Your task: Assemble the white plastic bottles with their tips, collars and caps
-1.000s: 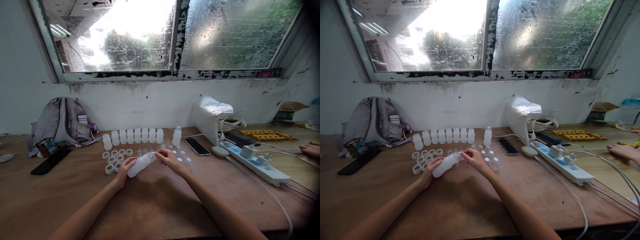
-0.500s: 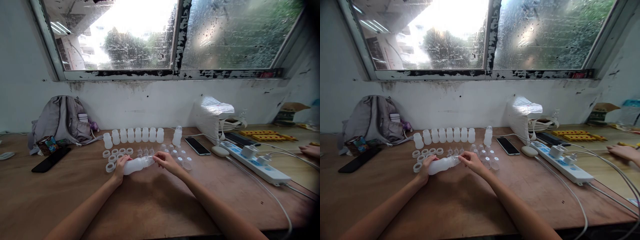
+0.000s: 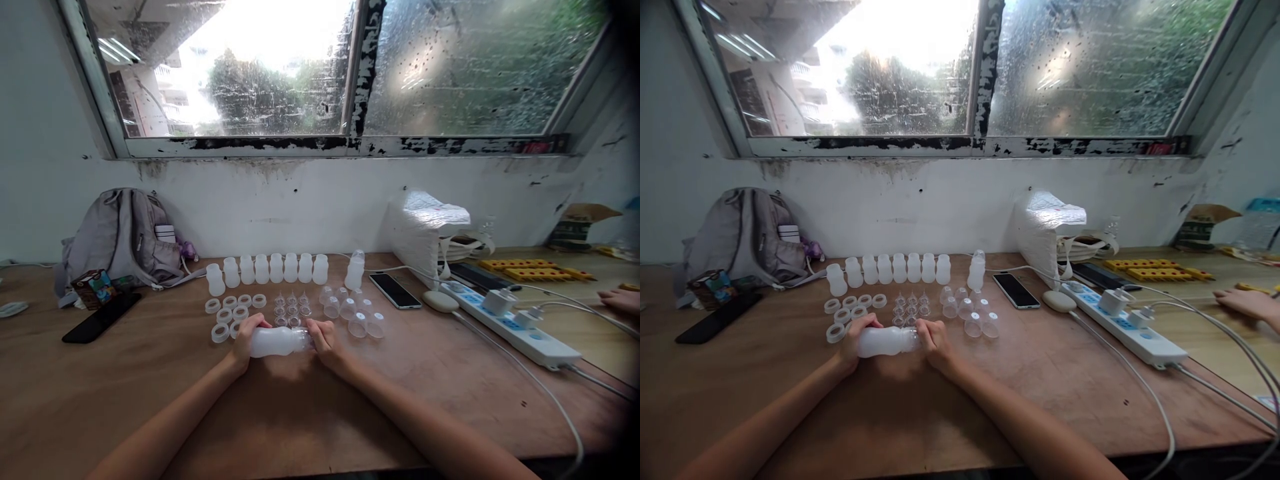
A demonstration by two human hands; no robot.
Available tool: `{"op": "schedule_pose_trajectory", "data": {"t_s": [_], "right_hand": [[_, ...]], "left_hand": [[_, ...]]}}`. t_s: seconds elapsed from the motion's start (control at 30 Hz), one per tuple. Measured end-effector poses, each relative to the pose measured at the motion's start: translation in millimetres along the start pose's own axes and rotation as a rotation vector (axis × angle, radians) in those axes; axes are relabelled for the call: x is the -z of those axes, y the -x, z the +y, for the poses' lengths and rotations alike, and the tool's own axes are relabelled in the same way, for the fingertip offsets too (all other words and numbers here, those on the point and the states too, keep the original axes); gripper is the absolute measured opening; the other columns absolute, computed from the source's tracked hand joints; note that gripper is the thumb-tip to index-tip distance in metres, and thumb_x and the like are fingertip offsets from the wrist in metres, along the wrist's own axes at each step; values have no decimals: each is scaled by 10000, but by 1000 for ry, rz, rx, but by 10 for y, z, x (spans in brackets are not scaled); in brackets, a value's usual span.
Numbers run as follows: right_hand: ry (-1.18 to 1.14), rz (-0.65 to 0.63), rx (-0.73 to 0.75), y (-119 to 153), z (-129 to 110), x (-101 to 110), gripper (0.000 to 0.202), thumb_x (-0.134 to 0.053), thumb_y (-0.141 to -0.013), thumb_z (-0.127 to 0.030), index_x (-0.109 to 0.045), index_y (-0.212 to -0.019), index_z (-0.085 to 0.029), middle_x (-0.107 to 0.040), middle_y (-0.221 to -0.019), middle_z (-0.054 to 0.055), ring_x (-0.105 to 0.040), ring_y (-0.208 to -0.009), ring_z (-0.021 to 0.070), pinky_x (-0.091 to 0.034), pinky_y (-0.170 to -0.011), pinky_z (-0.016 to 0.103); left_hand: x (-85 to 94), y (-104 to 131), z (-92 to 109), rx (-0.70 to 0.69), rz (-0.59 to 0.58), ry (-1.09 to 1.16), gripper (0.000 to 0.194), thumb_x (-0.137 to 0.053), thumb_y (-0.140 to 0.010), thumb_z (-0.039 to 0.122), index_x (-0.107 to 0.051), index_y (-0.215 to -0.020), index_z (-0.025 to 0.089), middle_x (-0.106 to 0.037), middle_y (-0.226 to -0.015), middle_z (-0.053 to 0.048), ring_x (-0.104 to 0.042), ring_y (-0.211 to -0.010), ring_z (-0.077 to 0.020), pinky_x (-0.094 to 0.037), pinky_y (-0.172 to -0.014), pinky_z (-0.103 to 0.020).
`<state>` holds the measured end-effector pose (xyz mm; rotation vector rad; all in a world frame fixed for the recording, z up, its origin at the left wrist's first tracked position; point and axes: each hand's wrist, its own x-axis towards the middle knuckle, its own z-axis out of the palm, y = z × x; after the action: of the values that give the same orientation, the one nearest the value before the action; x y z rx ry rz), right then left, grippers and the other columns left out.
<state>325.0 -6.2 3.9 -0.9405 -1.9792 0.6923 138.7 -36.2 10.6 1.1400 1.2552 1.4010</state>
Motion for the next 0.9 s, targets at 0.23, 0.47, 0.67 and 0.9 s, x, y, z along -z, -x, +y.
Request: {"op": "schedule_pose_trajectory", "data": {"t_s": [0.23,0.47,0.67,0.9], "right_hand": [[-52,179,107,80,74,-89,362,-242,-841,-332,-223,-506,-197,-235,-446,-44,-269,-395,78,-213,-428,234],[-16,168,116,112,72,-98,336,-255,-818,-296,-240,-497,-198,-253,-433,-41,-294,-392,82,-230,-436,239],[-17,168,103,124,86,-134,354,-240,-829,-320,-249,-497,-198,-259,-438,-39,-300,-396,83,-238,-435,237],[-57,116,14,-91,-159,58,360,-309,-836,-365,-434,-562,-167,-395,-511,-23,-369,-478,91,-279,-459,219]], "left_hand": [[-116,146,71,-41,-78,83,280,-400,-737,335,-409,-518,161,-401,-578,27,-346,-523,-99,-257,-458,-202],[-134,195,79,-78,-80,49,277,-398,-747,325,-377,-523,163,-391,-584,20,-354,-536,-104,-271,-461,-204],[-125,194,101,-94,-84,24,273,-382,-750,303,-373,-514,165,-376,-582,21,-340,-534,-103,-263,-458,-201],[-149,175,113,-118,17,74,258,-422,-735,335,-435,-538,169,-412,-577,20,-367,-506,-101,-270,-441,-201]]}}
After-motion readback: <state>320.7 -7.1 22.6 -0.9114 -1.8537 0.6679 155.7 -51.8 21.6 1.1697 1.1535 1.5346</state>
